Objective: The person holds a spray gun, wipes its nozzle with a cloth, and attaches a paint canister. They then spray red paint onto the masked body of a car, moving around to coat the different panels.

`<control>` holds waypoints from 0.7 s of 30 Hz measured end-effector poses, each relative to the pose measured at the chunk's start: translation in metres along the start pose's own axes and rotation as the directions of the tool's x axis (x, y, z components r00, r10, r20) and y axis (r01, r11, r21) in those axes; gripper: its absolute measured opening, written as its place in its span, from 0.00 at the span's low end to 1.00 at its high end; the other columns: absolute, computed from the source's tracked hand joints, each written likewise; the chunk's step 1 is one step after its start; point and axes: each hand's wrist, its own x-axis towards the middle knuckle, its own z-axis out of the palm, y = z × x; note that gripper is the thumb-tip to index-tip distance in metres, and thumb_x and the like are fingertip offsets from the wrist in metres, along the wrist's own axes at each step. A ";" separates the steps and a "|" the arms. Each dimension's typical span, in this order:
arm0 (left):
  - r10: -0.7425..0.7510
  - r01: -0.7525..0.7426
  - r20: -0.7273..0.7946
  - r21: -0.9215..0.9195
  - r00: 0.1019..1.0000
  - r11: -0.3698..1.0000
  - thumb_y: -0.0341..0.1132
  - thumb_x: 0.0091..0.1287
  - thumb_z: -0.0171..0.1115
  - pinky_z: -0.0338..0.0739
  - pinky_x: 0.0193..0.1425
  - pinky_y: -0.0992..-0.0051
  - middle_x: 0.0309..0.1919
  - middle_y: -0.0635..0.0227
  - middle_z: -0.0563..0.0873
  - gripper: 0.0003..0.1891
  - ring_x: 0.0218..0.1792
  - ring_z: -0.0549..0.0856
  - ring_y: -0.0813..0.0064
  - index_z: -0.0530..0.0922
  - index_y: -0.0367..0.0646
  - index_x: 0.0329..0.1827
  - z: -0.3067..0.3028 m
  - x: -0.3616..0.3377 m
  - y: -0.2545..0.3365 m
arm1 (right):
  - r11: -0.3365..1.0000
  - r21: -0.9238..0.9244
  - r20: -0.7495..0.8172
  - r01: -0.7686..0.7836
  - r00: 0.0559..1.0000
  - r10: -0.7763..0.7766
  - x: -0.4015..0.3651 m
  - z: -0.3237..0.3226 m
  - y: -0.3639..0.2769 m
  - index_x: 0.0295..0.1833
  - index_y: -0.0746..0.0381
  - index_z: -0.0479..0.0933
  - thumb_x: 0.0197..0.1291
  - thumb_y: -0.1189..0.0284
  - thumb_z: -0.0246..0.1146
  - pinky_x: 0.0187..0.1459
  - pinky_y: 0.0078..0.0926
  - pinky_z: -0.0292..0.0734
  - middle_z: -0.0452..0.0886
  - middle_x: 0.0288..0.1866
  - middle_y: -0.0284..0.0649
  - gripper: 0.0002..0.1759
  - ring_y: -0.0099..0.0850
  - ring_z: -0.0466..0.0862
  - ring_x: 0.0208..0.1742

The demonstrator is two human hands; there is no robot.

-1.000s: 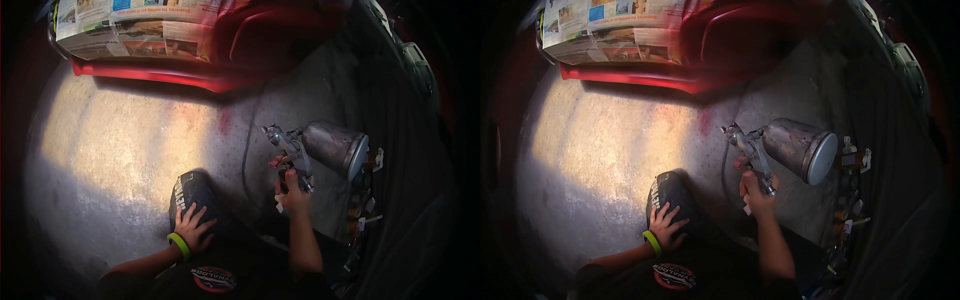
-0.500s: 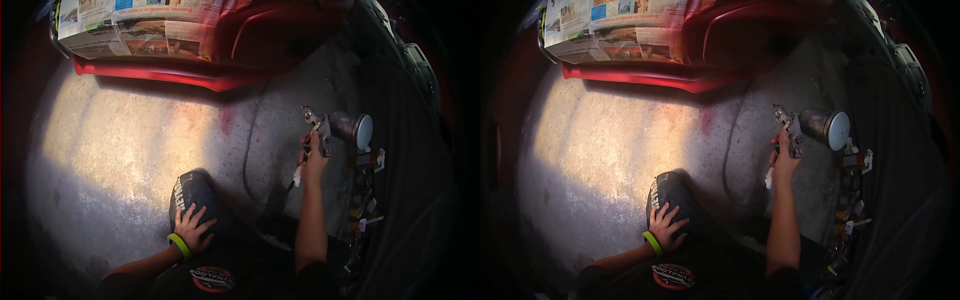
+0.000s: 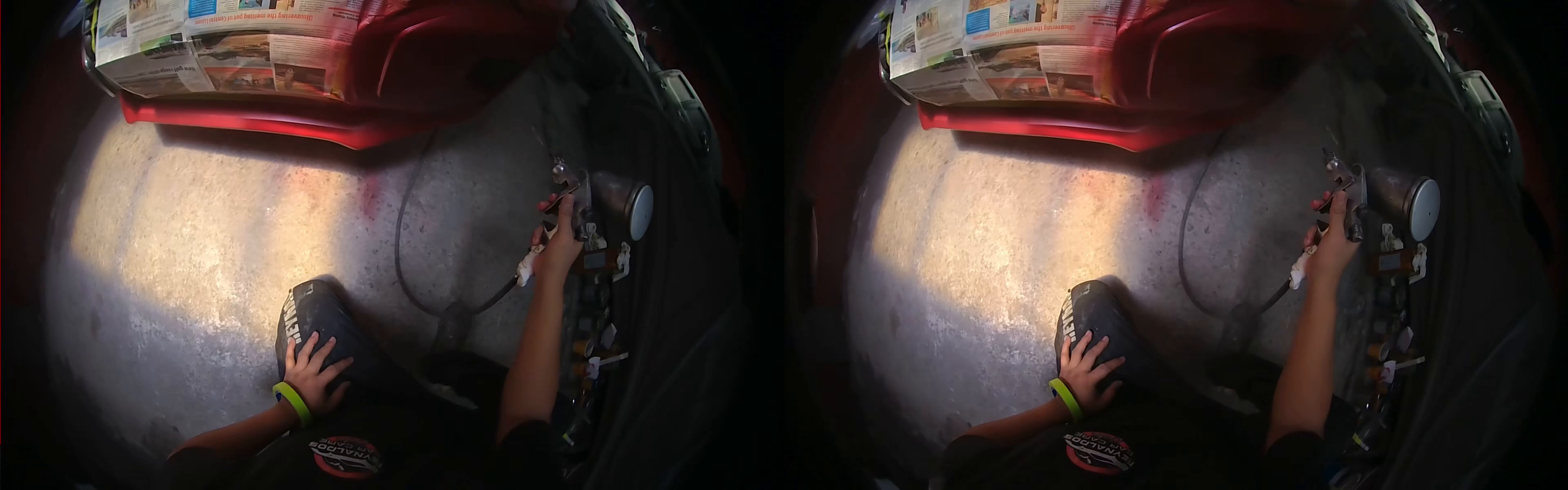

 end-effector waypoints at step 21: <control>0.002 -0.002 0.020 0.002 1.000 1.000 0.49 0.60 0.69 0.48 0.75 0.33 0.71 0.56 0.72 0.24 0.76 0.64 0.47 0.82 0.61 0.61 -0.001 -0.003 0.000 | 0.970 0.082 0.097 -0.227 0.971 0.219 -0.047 -0.007 0.066 0.46 0.65 0.79 0.72 0.58 0.62 0.15 0.23 0.59 0.83 0.33 0.41 0.18 0.24 0.69 0.13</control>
